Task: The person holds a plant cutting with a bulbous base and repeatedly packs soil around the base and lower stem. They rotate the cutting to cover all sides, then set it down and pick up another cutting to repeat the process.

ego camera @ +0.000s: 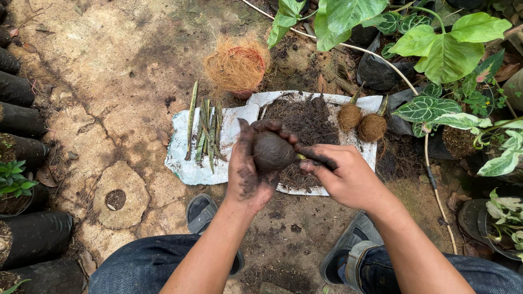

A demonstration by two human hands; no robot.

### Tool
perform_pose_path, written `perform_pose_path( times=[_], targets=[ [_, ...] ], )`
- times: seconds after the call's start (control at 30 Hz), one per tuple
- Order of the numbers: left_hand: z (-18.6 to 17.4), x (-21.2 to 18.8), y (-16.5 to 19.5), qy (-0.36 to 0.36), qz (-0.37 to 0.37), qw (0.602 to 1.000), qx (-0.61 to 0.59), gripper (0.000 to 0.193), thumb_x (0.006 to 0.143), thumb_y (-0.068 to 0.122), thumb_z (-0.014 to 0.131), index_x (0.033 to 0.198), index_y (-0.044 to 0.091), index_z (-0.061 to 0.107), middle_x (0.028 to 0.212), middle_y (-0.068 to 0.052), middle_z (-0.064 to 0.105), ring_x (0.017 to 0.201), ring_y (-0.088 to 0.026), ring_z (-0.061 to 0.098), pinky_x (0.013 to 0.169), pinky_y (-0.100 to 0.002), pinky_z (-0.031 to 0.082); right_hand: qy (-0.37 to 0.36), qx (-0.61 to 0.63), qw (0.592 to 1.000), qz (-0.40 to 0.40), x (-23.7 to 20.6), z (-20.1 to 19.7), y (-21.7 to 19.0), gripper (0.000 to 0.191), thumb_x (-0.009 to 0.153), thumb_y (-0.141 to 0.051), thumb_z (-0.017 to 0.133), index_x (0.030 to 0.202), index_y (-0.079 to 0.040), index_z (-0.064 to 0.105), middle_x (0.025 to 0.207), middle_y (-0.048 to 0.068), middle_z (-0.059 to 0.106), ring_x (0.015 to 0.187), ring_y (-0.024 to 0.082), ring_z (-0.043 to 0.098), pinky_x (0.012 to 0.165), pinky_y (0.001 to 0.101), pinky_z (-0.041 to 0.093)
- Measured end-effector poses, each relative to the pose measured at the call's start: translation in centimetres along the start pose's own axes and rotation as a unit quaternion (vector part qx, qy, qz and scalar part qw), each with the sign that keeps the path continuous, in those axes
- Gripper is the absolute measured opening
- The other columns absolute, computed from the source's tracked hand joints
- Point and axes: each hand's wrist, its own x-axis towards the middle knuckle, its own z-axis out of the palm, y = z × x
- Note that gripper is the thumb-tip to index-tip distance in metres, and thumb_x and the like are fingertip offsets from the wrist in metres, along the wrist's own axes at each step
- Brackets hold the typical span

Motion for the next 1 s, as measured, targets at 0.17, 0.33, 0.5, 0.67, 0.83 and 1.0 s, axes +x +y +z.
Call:
perform_pose_path(
  times=[0.17,0.33,0.5,0.67,0.83,1.0],
  targets=[
    [0.5,0.4,0.4,-0.028,-0.016,0.998,0.052,0.043,0.108,0.036,0.059,0.126,-0.003,0.060,0.117,-0.017,0.067,0.117,-0.033,0.066,0.111,-0.051,0.054,-0.006,0.008,0.997,0.071,0.0,-0.6,0.2,0.014,0.093,-0.017,0.069,0.096,-0.005,0.074,0.065,0.010,0.067,0.054,0.018,0.058,0.052,0.0352,0.047],
    [0.2,0.6,0.4,-0.031,-0.003,0.997,0.073,0.052,0.107,0.044,0.048,0.121,-0.002,0.065,0.123,-0.020,0.069,0.121,-0.034,0.067,0.111,-0.049,0.052,-0.041,0.013,0.994,0.102,0.2,-0.9,-0.1,0.018,0.094,-0.019,0.068,0.087,-0.003,0.073,0.058,0.011,0.063,0.052,0.019,0.057,0.051,0.0363,0.046],
    [-1.3,0.0,0.3,-0.070,0.019,0.992,0.100,0.058,0.107,0.048,0.044,0.095,-0.003,0.071,0.115,-0.020,0.074,0.111,-0.033,0.070,0.102,-0.048,0.056,-0.090,-0.020,0.996,0.023,0.3,-1.0,-0.8,0.014,0.092,-0.015,0.066,0.088,-0.003,0.071,0.061,0.013,0.066,0.052,0.027,0.063,0.050,0.0398,0.047],
    [-1.8,0.1,-0.3,0.014,-0.003,0.975,0.220,0.050,0.111,0.043,0.061,0.091,-0.003,0.063,0.096,-0.023,0.066,0.093,-0.038,0.066,0.094,-0.055,0.057,-0.097,-0.020,0.995,0.005,0.3,-1.1,-1.0,0.014,0.092,-0.014,0.067,0.085,-0.002,0.069,0.061,0.014,0.065,0.054,0.032,0.065,0.051,0.0422,0.048],
    [-0.7,0.4,0.9,-0.032,-0.095,0.993,0.054,0.055,0.099,0.051,0.060,0.094,-0.003,0.068,0.096,-0.019,0.070,0.099,-0.035,0.074,0.098,-0.049,0.061,-0.129,0.016,0.990,0.051,0.2,-1.8,-0.5,0.022,0.095,-0.020,0.065,0.080,-0.005,0.069,0.055,0.009,0.065,0.048,0.025,0.061,0.048,0.0387,0.047],
    [0.0,0.1,0.0,0.028,-0.099,0.994,0.045,0.043,0.094,0.042,0.056,0.106,0.003,0.064,0.105,-0.018,0.075,0.098,-0.036,0.073,0.092,-0.051,0.061,-0.142,0.044,0.983,0.108,0.1,-2.1,-0.5,0.029,0.097,-0.024,0.062,0.076,-0.007,0.071,0.054,0.005,0.068,0.046,0.017,0.061,0.047,0.0349,0.048]
  ],
)
